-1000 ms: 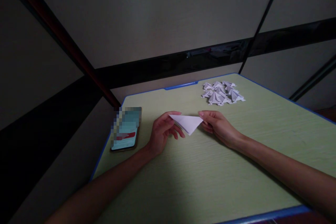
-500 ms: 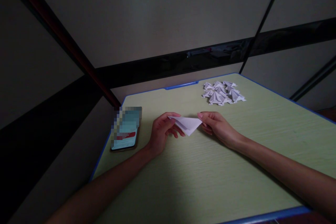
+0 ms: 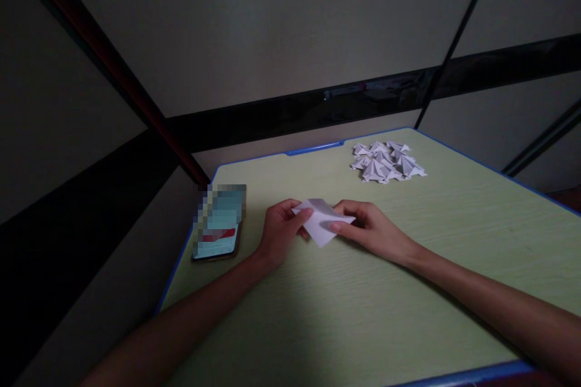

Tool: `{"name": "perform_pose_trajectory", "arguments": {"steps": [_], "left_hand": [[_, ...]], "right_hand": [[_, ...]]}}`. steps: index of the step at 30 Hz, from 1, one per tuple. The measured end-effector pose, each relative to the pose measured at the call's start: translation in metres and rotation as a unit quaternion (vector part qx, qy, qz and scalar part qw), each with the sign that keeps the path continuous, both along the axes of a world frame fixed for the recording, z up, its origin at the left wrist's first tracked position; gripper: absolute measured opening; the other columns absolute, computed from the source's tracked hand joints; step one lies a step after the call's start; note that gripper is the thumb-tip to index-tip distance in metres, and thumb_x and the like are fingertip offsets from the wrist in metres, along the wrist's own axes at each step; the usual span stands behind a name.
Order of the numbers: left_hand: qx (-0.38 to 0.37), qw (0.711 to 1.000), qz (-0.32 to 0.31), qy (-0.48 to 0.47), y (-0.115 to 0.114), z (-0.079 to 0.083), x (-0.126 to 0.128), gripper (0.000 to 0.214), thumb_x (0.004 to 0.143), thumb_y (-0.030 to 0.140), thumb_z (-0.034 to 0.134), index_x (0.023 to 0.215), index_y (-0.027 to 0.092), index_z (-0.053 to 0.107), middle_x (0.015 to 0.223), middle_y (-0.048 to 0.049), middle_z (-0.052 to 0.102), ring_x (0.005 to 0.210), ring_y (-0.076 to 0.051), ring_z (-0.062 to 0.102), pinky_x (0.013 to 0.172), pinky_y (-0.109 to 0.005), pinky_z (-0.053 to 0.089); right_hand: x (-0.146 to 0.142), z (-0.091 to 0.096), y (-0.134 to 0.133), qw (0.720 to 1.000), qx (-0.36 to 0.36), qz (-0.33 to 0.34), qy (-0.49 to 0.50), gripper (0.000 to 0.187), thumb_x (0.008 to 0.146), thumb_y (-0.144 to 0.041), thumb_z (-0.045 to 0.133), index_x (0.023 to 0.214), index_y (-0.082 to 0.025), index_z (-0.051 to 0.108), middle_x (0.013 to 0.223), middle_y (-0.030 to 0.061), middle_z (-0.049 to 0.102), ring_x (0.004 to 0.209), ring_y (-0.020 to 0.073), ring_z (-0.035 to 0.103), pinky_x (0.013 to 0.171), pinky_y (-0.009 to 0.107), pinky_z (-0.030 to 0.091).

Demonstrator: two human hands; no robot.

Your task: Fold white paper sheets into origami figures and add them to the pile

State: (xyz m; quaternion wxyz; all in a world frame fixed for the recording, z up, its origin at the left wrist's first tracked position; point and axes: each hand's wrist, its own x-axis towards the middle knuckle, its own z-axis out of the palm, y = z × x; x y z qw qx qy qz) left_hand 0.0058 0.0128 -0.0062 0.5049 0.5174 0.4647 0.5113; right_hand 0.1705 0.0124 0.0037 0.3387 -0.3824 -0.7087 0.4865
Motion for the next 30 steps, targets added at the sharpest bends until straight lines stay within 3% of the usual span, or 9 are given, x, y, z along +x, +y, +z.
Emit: {"name": "perform_pose_trajectory", "arguments": {"steps": [6,12,17,23,27,30], "left_hand": [[-0.025,0.999,-0.03,0.016,-0.0035,0.0012,0.0026,0.012,0.06,0.02,0.063,0.062,0.011,0.055,0.047,0.0036,0.055,0.039,-0.005,0.048,0.036,-0.015,0.036],[-0.019,1.0,-0.01,-0.004,-0.0049,0.0003,0.0041,0.036,0.05,0.012,0.068,0.081,0.013,0.051,0.07,-0.0015,0.064,0.061,-0.012,0.058,0.053,-0.02,0.045],[0.028,0.999,0.035,0.003,-0.0058,-0.0001,0.0035,0.025,0.054,0.012,0.065,0.077,0.012,0.057,0.073,-0.0027,0.064,0.067,-0.013,0.057,0.062,-0.023,0.045],[0.004,1.0,0.005,0.012,-0.0089,0.0004,0.0057,0.017,0.059,0.018,0.063,0.074,0.01,0.06,0.068,-0.001,0.063,0.059,-0.011,0.055,0.053,-0.02,0.044],[-0.012,0.999,-0.032,0.017,-0.0097,0.0019,0.0059,0.014,0.064,0.024,0.059,0.065,0.01,0.059,0.056,-0.0011,0.06,0.049,-0.009,0.052,0.041,-0.017,0.039],[-0.016,0.998,-0.054,0.018,-0.0096,0.0013,0.0061,0.016,0.064,0.025,0.059,0.061,0.01,0.058,0.052,-0.0007,0.058,0.044,-0.007,0.051,0.039,-0.016,0.038]], "right_hand": [[0.0014,-0.0052,-0.0002,0.997,0.056,-0.003,-0.047,0.03,0.078,-0.033,0.042,0.061,-0.011,0.053,0.057,-0.0014,0.042,0.052,0.0081,0.037,0.047,0.021,0.029],[-0.0005,-0.0054,0.0016,0.999,0.002,-0.03,-0.014,0.035,0.078,-0.037,0.037,0.053,-0.014,0.043,0.048,-0.0047,0.033,0.043,0.0057,0.028,0.041,0.02,0.021],[-0.0009,-0.0076,0.0047,0.998,-0.04,-0.043,-0.011,0.035,0.075,-0.036,0.038,0.045,-0.017,0.035,0.042,-0.0061,0.03,0.039,0.0051,0.025,0.039,0.02,0.017],[-0.0019,-0.0062,0.0048,0.996,-0.085,-0.007,0.017,0.038,0.075,-0.04,0.041,0.046,-0.015,0.041,0.04,-0.0059,0.034,0.037,0.0042,0.025,0.038,0.02,0.017],[-0.0023,-0.0045,0.0043,0.99,-0.096,0.036,0.096,0.044,0.076,-0.048,0.038,0.057,-0.011,0.052,0.05,0.0001,0.048,0.043,0.0065,0.04,0.044,0.021,0.028],[-0.0024,-0.003,0.0043,0.983,-0.115,0.047,0.133,0.048,0.076,-0.052,0.035,0.059,-0.011,0.053,0.05,0.0008,0.05,0.045,0.0076,0.043,0.046,0.021,0.031]]}}
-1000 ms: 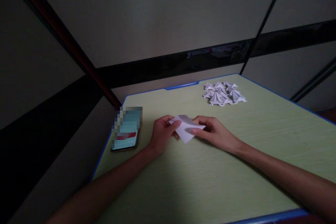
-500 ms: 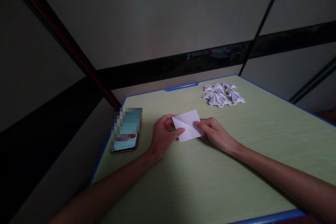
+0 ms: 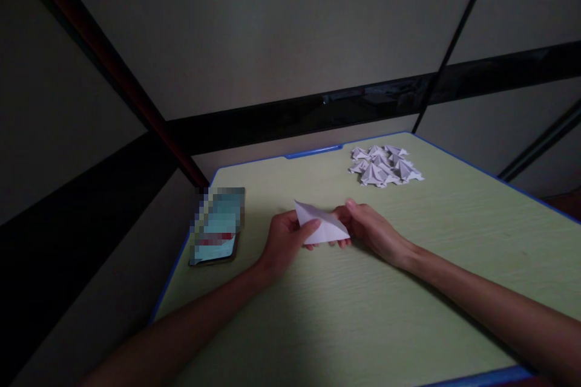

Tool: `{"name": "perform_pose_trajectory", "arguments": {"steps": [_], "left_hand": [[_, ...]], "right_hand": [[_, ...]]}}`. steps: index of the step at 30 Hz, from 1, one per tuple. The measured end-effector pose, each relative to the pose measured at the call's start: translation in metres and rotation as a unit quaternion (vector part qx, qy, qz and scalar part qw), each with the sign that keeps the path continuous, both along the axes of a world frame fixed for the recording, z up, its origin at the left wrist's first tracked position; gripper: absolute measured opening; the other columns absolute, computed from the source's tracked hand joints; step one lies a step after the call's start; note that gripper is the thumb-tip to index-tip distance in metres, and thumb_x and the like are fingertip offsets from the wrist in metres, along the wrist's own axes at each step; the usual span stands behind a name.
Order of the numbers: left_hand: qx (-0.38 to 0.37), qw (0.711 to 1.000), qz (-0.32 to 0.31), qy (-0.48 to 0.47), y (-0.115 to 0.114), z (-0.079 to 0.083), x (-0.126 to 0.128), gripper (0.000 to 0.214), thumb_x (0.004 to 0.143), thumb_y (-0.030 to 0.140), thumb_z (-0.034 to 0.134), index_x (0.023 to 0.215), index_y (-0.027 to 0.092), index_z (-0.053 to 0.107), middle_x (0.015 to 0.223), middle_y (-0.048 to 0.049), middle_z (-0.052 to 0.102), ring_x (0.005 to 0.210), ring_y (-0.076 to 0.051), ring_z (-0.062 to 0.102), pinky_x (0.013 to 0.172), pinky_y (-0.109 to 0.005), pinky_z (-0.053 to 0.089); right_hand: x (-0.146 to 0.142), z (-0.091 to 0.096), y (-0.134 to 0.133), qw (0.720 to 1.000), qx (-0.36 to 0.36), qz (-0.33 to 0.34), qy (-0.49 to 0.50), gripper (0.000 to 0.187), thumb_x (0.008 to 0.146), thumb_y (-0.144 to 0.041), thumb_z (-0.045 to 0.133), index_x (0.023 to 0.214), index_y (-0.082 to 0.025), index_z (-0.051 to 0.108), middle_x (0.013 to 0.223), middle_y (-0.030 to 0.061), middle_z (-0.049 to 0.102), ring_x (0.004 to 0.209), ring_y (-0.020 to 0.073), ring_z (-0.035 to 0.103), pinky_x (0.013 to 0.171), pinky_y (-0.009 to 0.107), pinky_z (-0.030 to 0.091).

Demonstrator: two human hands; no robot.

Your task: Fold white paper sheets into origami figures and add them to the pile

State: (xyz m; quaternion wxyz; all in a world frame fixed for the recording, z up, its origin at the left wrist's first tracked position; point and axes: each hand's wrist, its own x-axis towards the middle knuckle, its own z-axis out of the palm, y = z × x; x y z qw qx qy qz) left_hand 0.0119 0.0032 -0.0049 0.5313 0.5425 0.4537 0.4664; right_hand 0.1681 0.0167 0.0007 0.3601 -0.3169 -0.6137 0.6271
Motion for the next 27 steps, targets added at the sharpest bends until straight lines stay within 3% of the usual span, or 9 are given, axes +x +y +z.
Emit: {"name": "perform_pose_trajectory", "arguments": {"steps": [4,9,13,20,24,27], "left_hand": [[-0.024,0.999,-0.035,-0.005,0.0004,-0.0046,0.001,0.029,0.066,0.038,0.055,0.056,0.011,0.053,0.041,0.0018,0.051,0.035,-0.007,0.046,0.034,-0.017,0.036],[-0.025,0.996,-0.066,-0.055,0.0021,-0.008,0.0002,0.043,0.072,0.051,0.039,0.059,0.012,0.051,0.04,0.0002,0.051,0.036,-0.01,0.049,0.037,-0.021,0.041],[-0.027,0.996,-0.075,-0.036,0.0008,-0.0041,0.0005,0.025,0.067,0.037,0.055,0.067,0.012,0.051,0.05,0.0004,0.055,0.04,-0.009,0.051,0.036,-0.018,0.041],[-0.025,0.997,-0.071,0.01,-0.0015,-0.0045,0.0025,0.025,0.068,0.036,0.053,0.06,0.012,0.05,0.038,0.0033,0.049,0.03,-0.006,0.042,0.03,-0.016,0.032],[-0.028,0.998,-0.056,-0.006,0.0019,-0.006,0.002,0.021,0.065,0.032,0.057,0.062,0.012,0.052,0.042,0.0023,0.053,0.031,-0.005,0.043,0.031,-0.015,0.031],[-0.028,0.998,-0.041,-0.037,0.0051,-0.0053,0.0,0.018,0.063,0.027,0.06,0.064,0.011,0.053,0.049,0.0012,0.056,0.035,-0.005,0.045,0.033,-0.015,0.032]], "right_hand": [[-0.0023,0.0021,-0.0024,0.998,-0.008,0.004,-0.064,0.032,0.064,-0.041,0.059,0.055,-0.013,0.048,0.044,-0.0052,0.043,0.039,0.0041,0.034,0.039,0.018,0.022],[-0.0042,0.0022,-0.0051,0.996,0.006,-0.008,-0.083,0.03,0.069,-0.035,0.055,0.051,-0.014,0.042,0.042,-0.0061,0.041,0.039,0.0034,0.033,0.038,0.017,0.02],[-0.0032,0.0022,-0.0034,0.996,0.014,-0.02,-0.084,0.029,0.067,-0.033,0.056,0.05,-0.014,0.042,0.041,-0.0072,0.038,0.039,0.0032,0.031,0.038,0.017,0.02],[-0.004,-0.0027,-0.0047,0.998,0.026,0.024,-0.06,0.037,0.073,-0.045,0.046,0.053,-0.014,0.041,0.048,-0.0039,0.042,0.044,0.0047,0.035,0.04,0.018,0.022],[-0.0027,-0.0057,-0.0029,0.998,0.031,-0.014,-0.057,0.035,0.074,-0.043,0.047,0.055,-0.013,0.045,0.046,-0.0043,0.041,0.041,0.0043,0.033,0.039,0.018,0.023],[0.0007,-0.0034,0.0006,0.996,0.057,-0.062,-0.007,0.024,0.075,-0.037,0.05,0.071,-0.013,0.049,0.057,-0.0021,0.049,0.045,0.0052,0.039,0.042,0.018,0.029]]}}
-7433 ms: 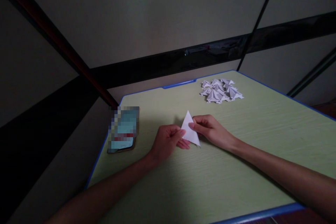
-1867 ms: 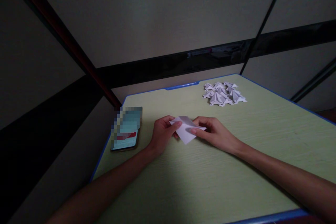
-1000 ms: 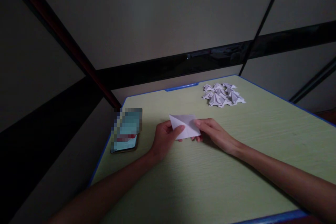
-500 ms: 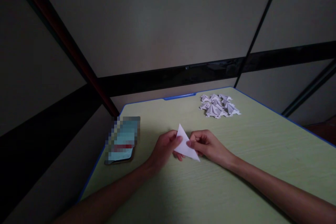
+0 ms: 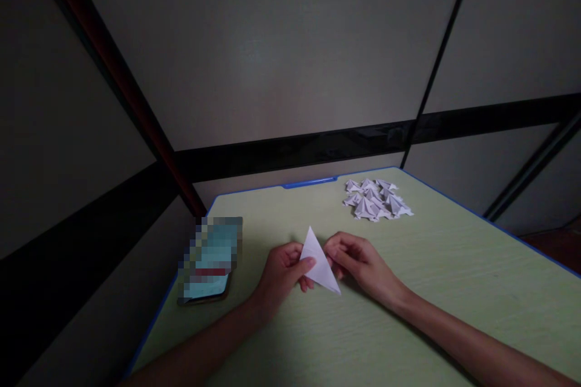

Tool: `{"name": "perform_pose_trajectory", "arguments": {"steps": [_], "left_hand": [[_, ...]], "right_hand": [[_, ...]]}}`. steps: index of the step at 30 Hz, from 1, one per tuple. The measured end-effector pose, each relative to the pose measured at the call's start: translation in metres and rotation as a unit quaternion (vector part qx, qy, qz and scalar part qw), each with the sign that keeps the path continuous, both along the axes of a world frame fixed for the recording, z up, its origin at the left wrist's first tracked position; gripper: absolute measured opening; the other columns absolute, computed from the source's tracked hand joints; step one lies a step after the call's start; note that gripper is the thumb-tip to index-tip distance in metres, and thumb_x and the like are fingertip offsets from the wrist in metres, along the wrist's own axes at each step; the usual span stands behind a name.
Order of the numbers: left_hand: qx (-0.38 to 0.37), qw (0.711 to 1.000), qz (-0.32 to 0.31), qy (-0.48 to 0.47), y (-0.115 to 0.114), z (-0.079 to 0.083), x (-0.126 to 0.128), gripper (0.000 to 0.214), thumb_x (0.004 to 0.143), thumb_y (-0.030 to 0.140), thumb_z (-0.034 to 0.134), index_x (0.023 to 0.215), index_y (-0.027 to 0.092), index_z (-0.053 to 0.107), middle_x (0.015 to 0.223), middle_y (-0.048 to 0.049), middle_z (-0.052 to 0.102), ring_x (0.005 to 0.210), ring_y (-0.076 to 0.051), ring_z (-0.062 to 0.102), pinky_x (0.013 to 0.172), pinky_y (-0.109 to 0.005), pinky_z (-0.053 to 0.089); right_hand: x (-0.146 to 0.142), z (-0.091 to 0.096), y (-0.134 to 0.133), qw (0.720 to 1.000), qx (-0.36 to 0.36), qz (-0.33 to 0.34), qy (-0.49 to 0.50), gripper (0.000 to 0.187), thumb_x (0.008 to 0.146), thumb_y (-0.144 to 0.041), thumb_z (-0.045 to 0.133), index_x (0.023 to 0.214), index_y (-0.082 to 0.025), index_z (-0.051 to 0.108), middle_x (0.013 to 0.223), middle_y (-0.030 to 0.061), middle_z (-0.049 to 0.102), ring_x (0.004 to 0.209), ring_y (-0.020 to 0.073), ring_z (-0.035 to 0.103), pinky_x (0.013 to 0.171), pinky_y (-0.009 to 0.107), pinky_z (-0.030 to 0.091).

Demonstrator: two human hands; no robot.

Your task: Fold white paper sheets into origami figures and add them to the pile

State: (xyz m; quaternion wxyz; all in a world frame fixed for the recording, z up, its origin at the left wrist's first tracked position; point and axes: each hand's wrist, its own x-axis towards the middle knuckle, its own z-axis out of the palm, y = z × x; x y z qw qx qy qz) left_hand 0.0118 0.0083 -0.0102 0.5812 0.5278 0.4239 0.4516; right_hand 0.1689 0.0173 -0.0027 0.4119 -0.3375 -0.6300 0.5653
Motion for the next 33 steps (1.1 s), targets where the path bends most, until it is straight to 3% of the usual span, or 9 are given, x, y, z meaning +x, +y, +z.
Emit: {"name": "perform_pose_trajectory", "arguments": {"steps": [3,10,15,20,23,29,33], "left_hand": [[-0.015,0.999,0.001,-0.028,0.0013,0.001,-0.0023,0.016,0.063,0.025,0.06,0.066,0.01,0.054,0.05,0.0019,0.055,0.036,-0.004,0.046,0.036,-0.015,0.033],[-0.063,0.993,-0.085,-0.054,-0.0025,0.0012,-0.0027,0.021,0.06,0.028,0.061,0.07,0.013,0.052,0.054,0.0,0.057,0.041,-0.009,0.051,0.038,-0.018,0.036],[0.001,1.0,0.005,0.011,-0.0027,0.0009,-0.0009,0.032,0.066,0.037,0.055,0.047,0.013,0.046,0.042,0.0046,0.04,0.039,-0.005,0.034,0.038,-0.017,0.025],[0.062,0.996,0.013,0.07,-0.0035,0.0042,-0.0005,0.023,0.066,0.031,0.056,0.054,0.012,0.057,0.049,0.0013,0.048,0.049,-0.009,0.042,0.047,-0.019,0.031],[0.058,0.996,0.022,0.066,-0.0036,0.005,-0.0007,0.022,0.066,0.029,0.056,0.053,0.012,0.055,0.049,0.0015,0.048,0.05,-0.009,0.042,0.048,-0.019,0.031],[0.036,0.998,0.031,0.036,-0.0008,0.0025,-0.0043,0.027,0.067,0.032,0.055,0.05,0.012,0.051,0.047,0.0034,0.042,0.046,-0.007,0.036,0.043,-0.018,0.026],[0.03,0.999,0.02,0.038,0.0009,0.0007,-0.0057,0.027,0.067,0.033,0.056,0.051,0.012,0.051,0.048,0.0033,0.042,0.046,-0.007,0.037,0.044,-0.019,0.027]], "right_hand": [[0.0042,0.0028,0.0033,0.998,0.064,0.011,0.014,0.019,0.074,-0.029,0.053,0.086,-0.014,0.053,0.07,0.0012,0.054,0.056,0.0078,0.046,0.051,0.02,0.035],[0.007,0.0032,0.0037,0.987,0.131,0.074,-0.064,0.014,0.069,-0.026,0.06,0.073,-0.014,0.066,0.072,0.005,0.057,0.058,0.0095,0.048,0.052,0.022,0.037],[0.0059,0.0032,0.0013,0.98,0.135,0.124,-0.073,0.013,0.065,-0.026,0.063,0.071,-0.014,0.067,0.068,0.0036,0.057,0.059,0.0097,0.049,0.052,0.022,0.038],[0.0037,-0.0014,0.0019,0.981,0.121,0.143,-0.057,0.013,0.064,-0.026,0.064,0.065,-0.013,0.064,0.068,0.0016,0.053,0.061,0.0089,0.049,0.053,0.022,0.038],[0.0036,0.0001,0.0023,0.981,0.132,0.129,-0.059,0.013,0.068,-0.025,0.061,0.063,-0.013,0.063,0.068,0.0009,0.05,0.062,0.0085,0.048,0.055,0.022,0.037],[0.0081,0.0054,0.0036,0.971,0.148,0.169,-0.078,0.02,0.079,-0.02,0.046,0.085,-0.016,0.065,0.08,0.0053,0.054,0.069,0.0106,0.05,0.061,0.025,0.04],[0.009,0.0032,0.0045,0.969,0.157,0.168,-0.085,0.018,0.077,-0.019,0.05,0.086,-0.017,0.065,0.078,0.0051,0.056,0.068,0.0109,0.051,0.06,0.025,0.041]]}}
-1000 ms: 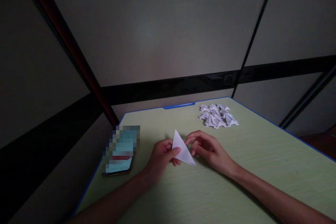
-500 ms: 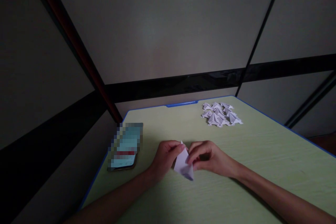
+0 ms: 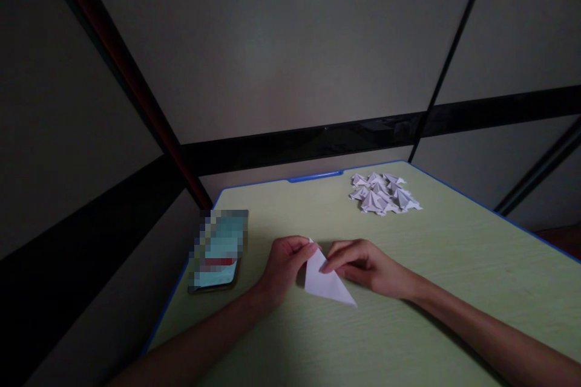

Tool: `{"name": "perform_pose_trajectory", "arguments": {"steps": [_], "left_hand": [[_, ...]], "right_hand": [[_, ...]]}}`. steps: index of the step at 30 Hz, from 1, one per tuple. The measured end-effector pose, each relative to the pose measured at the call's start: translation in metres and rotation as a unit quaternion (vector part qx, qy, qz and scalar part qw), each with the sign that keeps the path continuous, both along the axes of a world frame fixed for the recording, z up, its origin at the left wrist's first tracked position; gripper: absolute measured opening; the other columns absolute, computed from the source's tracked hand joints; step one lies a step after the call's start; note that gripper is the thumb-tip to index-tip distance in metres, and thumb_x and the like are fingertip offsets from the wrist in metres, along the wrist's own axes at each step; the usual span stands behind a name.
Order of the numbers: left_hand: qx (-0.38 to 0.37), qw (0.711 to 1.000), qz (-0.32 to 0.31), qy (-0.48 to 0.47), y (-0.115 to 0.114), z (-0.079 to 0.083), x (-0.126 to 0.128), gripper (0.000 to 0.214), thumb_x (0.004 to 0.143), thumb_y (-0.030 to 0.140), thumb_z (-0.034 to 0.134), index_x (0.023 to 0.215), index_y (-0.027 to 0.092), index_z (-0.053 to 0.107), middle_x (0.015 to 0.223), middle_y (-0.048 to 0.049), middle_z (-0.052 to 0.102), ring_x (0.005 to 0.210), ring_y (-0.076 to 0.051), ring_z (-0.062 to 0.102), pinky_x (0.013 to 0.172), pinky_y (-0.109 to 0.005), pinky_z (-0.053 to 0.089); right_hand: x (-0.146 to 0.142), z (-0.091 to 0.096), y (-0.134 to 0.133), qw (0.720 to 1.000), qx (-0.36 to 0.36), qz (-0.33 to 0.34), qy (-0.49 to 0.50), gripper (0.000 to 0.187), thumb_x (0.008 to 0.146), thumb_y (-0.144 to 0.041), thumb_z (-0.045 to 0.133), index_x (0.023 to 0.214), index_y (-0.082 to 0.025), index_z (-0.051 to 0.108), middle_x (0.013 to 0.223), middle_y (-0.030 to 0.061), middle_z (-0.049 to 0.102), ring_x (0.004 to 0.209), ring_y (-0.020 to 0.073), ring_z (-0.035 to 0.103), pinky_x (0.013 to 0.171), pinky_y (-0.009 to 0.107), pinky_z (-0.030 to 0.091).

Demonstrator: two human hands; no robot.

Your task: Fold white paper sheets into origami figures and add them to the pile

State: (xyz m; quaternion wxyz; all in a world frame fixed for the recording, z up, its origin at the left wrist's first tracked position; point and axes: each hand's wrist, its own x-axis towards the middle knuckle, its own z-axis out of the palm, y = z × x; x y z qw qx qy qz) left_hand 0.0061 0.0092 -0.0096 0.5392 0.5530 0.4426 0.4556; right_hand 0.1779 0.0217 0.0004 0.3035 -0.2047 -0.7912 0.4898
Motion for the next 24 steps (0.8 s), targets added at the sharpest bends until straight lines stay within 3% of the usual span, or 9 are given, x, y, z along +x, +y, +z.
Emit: {"name": "perform_pose_trajectory", "arguments": {"steps": [9,16,24], "left_hand": [[0.007,1.0,-0.012,-0.007,-0.0046,0.0047,0.0045,0.017,0.065,0.026,0.057,0.057,0.012,0.054,0.05,0.0021,0.051,0.048,-0.007,0.044,0.046,-0.018,0.031],[0.003,0.998,0.033,-0.046,-0.004,0.0049,0.0082,0.009,0.063,0.018,0.058,0.059,0.012,0.053,0.052,0.0018,0.056,0.05,-0.007,0.051,0.049,-0.017,0.039],[-0.028,0.999,0.011,-0.038,-0.006,0.0052,0.0087,0.013,0.066,0.023,0.056,0.064,0.011,0.058,0.058,-0.0011,0.061,0.055,-0.009,0.057,0.055,-0.02,0.047]], "right_hand": [[-0.0044,0.0008,-0.0023,1.0,-0.012,-0.015,-0.013,0.012,0.067,-0.024,0.061,0.066,-0.012,0.064,0.065,0.0011,0.05,0.057,0.0084,0.046,0.05,0.021,0.035],[-0.0069,0.0001,-0.0051,0.994,-0.015,-0.099,-0.031,0.025,0.076,-0.032,0.049,0.058,-0.014,0.044,0.058,-0.0037,0.036,0.052,0.0071,0.032,0.047,0.02,0.027],[-0.0095,0.0037,-0.0068,0.983,-0.032,-0.173,-0.061,0.029,0.077,-0.039,0.044,0.059,-0.016,0.038,0.054,-0.0042,0.034,0.05,0.0073,0.031,0.044,0.019,0.025]]}}
